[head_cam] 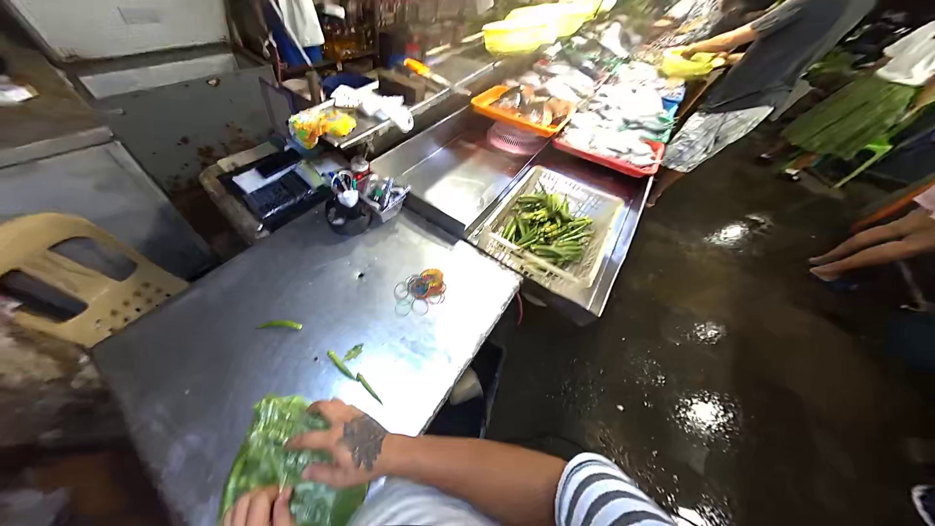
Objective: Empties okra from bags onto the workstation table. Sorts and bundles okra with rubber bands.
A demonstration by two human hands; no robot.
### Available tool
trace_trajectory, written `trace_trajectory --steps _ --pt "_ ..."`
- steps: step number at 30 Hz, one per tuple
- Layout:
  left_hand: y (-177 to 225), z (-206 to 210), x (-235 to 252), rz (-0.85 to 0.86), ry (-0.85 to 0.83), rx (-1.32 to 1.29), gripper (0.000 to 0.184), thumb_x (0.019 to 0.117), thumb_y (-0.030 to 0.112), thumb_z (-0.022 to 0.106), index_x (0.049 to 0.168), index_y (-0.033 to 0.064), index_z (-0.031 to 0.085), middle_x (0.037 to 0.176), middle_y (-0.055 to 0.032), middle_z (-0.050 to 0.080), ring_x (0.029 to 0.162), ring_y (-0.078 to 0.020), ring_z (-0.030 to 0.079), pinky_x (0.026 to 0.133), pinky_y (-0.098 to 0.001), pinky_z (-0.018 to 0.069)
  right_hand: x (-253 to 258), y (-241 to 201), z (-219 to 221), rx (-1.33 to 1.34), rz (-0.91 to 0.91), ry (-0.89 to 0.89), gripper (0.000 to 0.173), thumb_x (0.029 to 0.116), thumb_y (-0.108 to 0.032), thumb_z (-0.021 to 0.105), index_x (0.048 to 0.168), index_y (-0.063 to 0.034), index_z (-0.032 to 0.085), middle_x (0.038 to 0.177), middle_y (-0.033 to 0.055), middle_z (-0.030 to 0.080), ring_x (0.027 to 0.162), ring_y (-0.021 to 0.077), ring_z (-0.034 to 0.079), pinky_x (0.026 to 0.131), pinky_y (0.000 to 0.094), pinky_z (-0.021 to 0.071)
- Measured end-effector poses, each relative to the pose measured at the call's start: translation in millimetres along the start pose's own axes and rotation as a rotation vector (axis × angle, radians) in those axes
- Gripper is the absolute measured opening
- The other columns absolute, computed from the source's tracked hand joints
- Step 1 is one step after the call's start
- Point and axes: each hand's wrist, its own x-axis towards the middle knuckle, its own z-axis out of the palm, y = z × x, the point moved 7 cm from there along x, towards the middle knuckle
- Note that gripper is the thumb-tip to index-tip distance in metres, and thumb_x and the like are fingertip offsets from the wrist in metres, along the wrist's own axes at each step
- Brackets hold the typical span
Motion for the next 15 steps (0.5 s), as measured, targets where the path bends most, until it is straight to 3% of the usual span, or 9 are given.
trace_trajectory --steps 2,4,6,9,13,15 --pt "2 -5 5 0.039 0.13 -0.096 0.034 0.1021 0.026 0.053 0.094 -0.0011 0.071 0.097 -0.0191 0.069 0.099 -0.0358 0.066 0.092 -0.0542 0.0511 -4 1 -7 0.081 0.019 0.051 0.049 0.0902 -0.042 0.075 0.136 -0.0261 0.066 0.141 0.0207 0.056 0.128 0.0359 0.056 0.103 0.0536 0.0511" --pt "8 -16 15 0.045 0.231 -0.218 0.025 0.0985 0.018 0.057 0.091 -0.0017 0.071 0.092 -0.015 0.068 0.091 -0.0241 0.067 0.087 -0.0385 0.0558 -4 -6 -15 0.135 0.032 0.063 0.058 0.0837 -0.042 0.08 0.136 -0.0202 0.066 0.137 0.0211 0.058 0.125 0.0347 0.058 0.104 0.0518 0.0504" --pt "6 -19 29 0.038 0.282 -0.375 0.018 0.0967 0.011 0.059 0.089 -0.0017 0.07 0.091 -0.0112 0.066 0.091 -0.0146 0.065 0.086 -0.0269 0.0546 0 -15 -17 0.111 0.051 0.02 0.06 0.0873 -0.05 0.074 0.139 -0.0196 0.064 0.138 0.0144 0.059 0.126 0.0309 0.057 0.104 0.0513 0.0485" --pt "1 -12 51 0.013 0.325 -0.529 0.019 0.0983 0.012 0.057 0.089 0.0 0.068 0.09 -0.0081 0.065 0.091 -0.0116 0.064 0.084 -0.0256 0.0542 17 -23 -16 0.021 0.038 0.06 0.049 0.0948 -0.049 0.063 0.133 -0.0191 0.067 0.132 0.0052 0.066 0.123 0.0257 0.059 0.1 0.051 0.0489" --pt "4 3 65 -0.052 0.33 -0.601 0.023 0.1026 0.016 0.052 0.088 0.0024 0.064 0.086 -0.0046 0.061 0.084 -0.0095 0.061 0.078 -0.024 0.0525 38 -20 -22 -0.062 0.068 0.234 0.03 0.0939 -0.04 0.062 0.107 -0.0162 0.074 0.108 0.0028 0.071 0.106 0.023 0.064 0.089 0.047 0.0525" --pt "4 7 72 -0.076 0.33 -0.626 0.021 0.1025 0.014 0.051 0.088 0.0035 0.063 0.086 -0.0036 0.06 0.082 -0.0088 0.06 0.076 -0.0236 0.0525 47 -21 -24 -0.12 0.042 0.294 0.024 0.0946 -0.034 0.061 0.09 -0.0121 0.07 0.089 0.005 0.068 0.092 0.0243 0.065 0.08 0.0446 0.0529"
